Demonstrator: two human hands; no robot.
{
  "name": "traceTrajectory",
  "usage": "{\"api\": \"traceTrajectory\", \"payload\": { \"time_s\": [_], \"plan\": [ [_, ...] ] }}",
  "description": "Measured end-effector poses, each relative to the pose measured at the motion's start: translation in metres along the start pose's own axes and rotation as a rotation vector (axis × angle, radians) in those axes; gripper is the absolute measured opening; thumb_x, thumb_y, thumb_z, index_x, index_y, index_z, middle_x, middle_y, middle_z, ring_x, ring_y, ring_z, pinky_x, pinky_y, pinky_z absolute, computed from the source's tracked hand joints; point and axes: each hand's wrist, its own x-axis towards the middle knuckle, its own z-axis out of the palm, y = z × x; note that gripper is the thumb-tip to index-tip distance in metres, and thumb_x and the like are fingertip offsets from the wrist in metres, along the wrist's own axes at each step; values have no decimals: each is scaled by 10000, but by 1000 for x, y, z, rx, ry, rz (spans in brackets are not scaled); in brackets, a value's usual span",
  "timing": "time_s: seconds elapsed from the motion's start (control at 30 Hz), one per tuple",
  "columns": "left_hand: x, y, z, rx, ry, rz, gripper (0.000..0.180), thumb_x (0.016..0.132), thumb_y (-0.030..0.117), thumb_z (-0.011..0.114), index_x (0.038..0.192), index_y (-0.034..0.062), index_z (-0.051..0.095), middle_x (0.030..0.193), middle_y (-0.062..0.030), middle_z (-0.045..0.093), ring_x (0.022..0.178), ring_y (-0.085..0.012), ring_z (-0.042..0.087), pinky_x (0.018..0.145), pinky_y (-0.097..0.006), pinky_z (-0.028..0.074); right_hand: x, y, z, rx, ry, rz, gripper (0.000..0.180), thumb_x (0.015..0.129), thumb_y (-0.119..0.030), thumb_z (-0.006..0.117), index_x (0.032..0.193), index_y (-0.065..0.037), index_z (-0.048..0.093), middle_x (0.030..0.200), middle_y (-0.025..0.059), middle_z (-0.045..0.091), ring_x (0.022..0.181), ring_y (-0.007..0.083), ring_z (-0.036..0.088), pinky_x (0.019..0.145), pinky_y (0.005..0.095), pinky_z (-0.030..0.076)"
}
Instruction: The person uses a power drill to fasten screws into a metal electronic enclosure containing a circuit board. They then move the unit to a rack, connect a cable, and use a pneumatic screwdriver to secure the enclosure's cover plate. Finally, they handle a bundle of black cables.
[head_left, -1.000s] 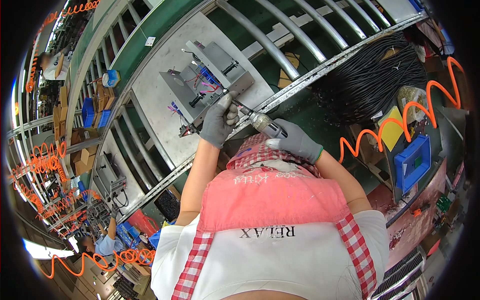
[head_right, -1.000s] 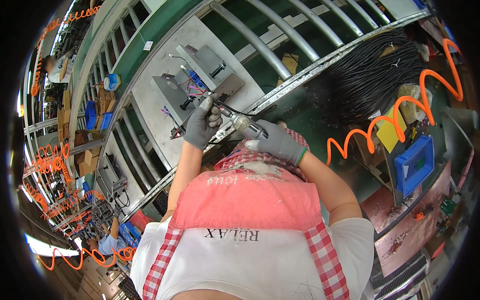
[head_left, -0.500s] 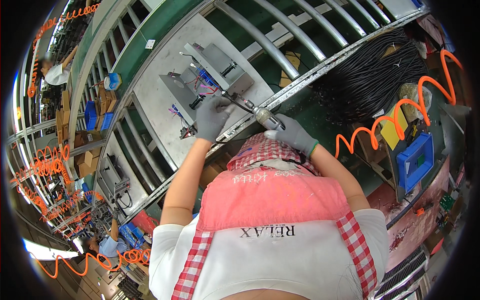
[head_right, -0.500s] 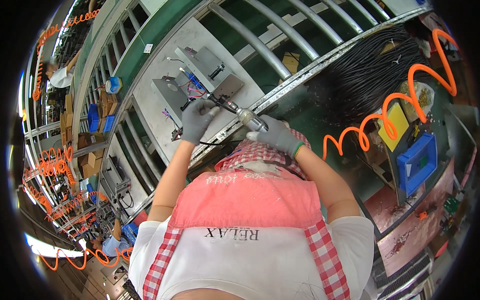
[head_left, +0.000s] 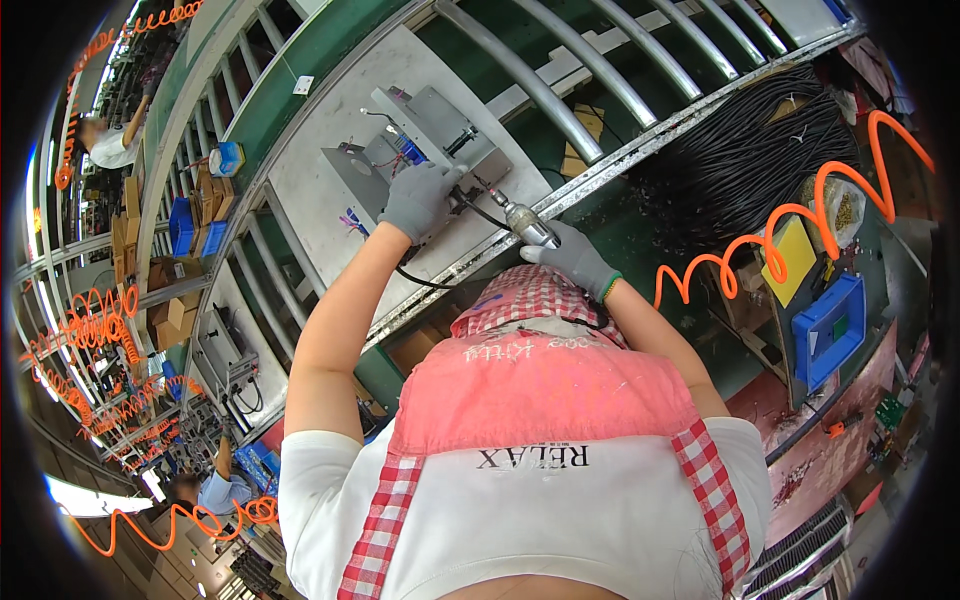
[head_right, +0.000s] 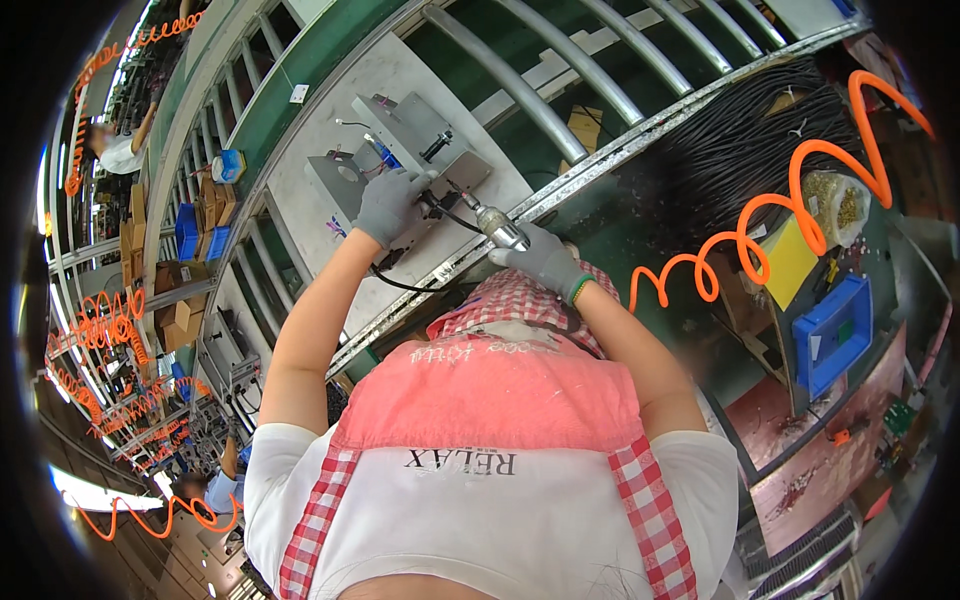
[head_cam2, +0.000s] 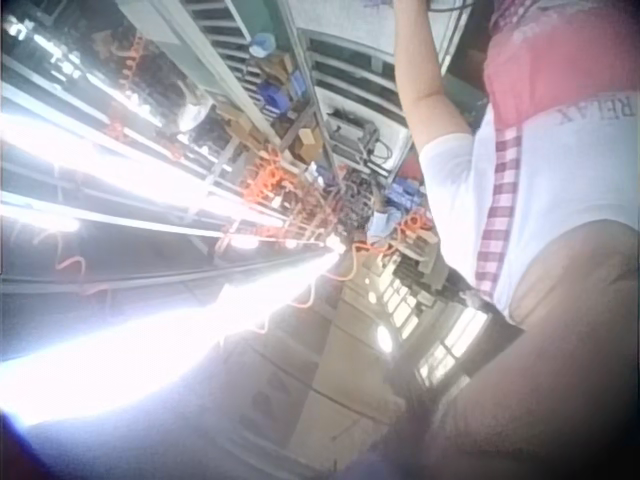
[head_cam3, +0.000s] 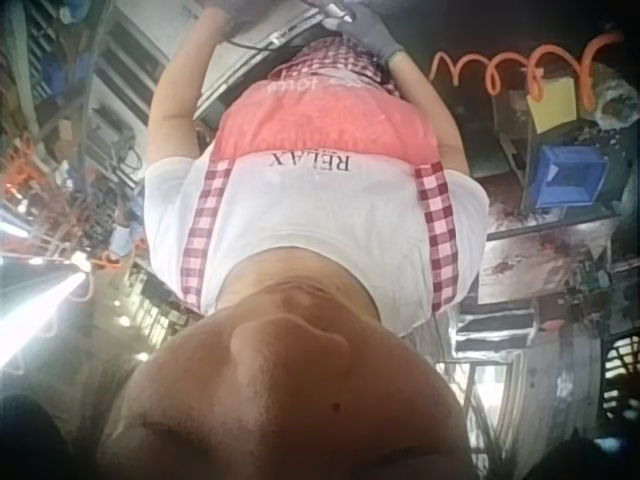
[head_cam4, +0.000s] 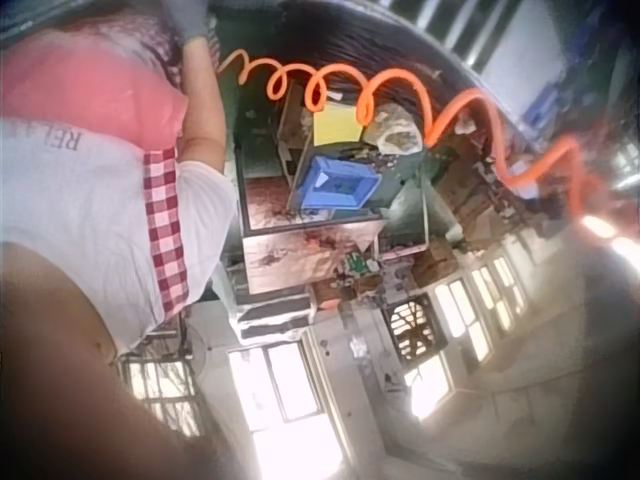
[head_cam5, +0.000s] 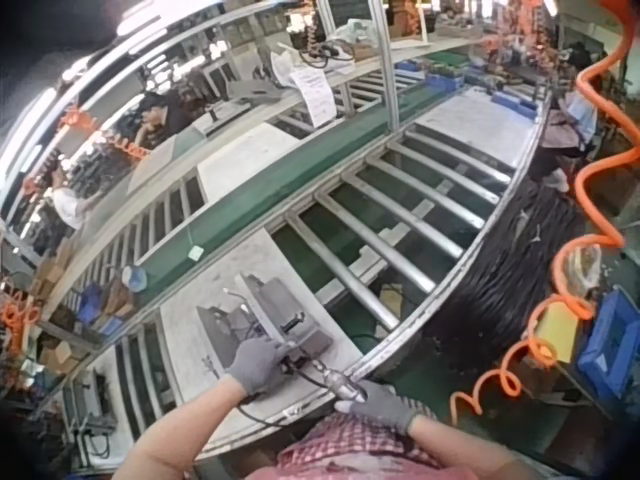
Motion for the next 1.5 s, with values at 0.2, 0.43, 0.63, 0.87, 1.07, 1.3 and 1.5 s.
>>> {"api": "traceTrajectory", "payload": {
  "time_s": [0.2,0.43,0.63,0.87,1.07,1.3,1.5],
  "plan": [
    [-1,-3,6,-50,18,-4,425,724,131,650,1144,149,591,878,-77,619,887,-265,605,719,-402,496,2,-5,1,-17,32,-45,437,754,-365,732,1012,-45,585,743,37,586,624,110,552,577,285,449],
    [-12,-5,-7,-184,68,-83,466,721,165,662,1182,132,596,974,-118,647,913,-284,617,740,-394,507,2,-19,6,70,-30,-31,340,824,-328,677,992,-51,572,648,14,546,519,85,509,482,257,408],
    [-98,-128,25,-768,606,-849,324,793,256,623,1013,26,685,933,-153,697,834,-246,665,783,-323,504,16,-12,11,126,-85,-14,315,838,-288,662,992,-43,537,640,7,527,475,76,481,437,239,385],
    [-170,-207,219,-1244,-35,-1606,413,814,400,586,960,28,687,913,-202,677,849,-317,660,734,-408,489,-5,-14,29,132,21,-61,382,803,-265,696,1067,-56,513,729,8,544,510,68,492,448,231,395],
    [-99,-168,127,-629,804,-1216,386,848,393,542,956,50,682,929,-201,666,867,-356,640,768,-404,489,-11,-25,45,89,155,-49,349,800,-246,702,1045,-64,534,710,-3,540,510,57,479,448,222,387],
    [7,-92,11,-620,335,-909,576,811,577,542,970,38,666,933,-183,675,909,-332,643,803,-406,481,-3,-23,54,21,212,-105,388,779,-252,724,1064,-46,560,743,-6,540,583,58,481,511,227,400],
    [43,-62,43,-640,286,-949,644,797,610,526,1088,43,620,996,-187,661,941,-341,636,817,-422,485,-2,-29,51,-43,202,-98,411,769,-279,722,1065,-33,576,812,10,550,687,80,493,605,255,427]
  ]
}}
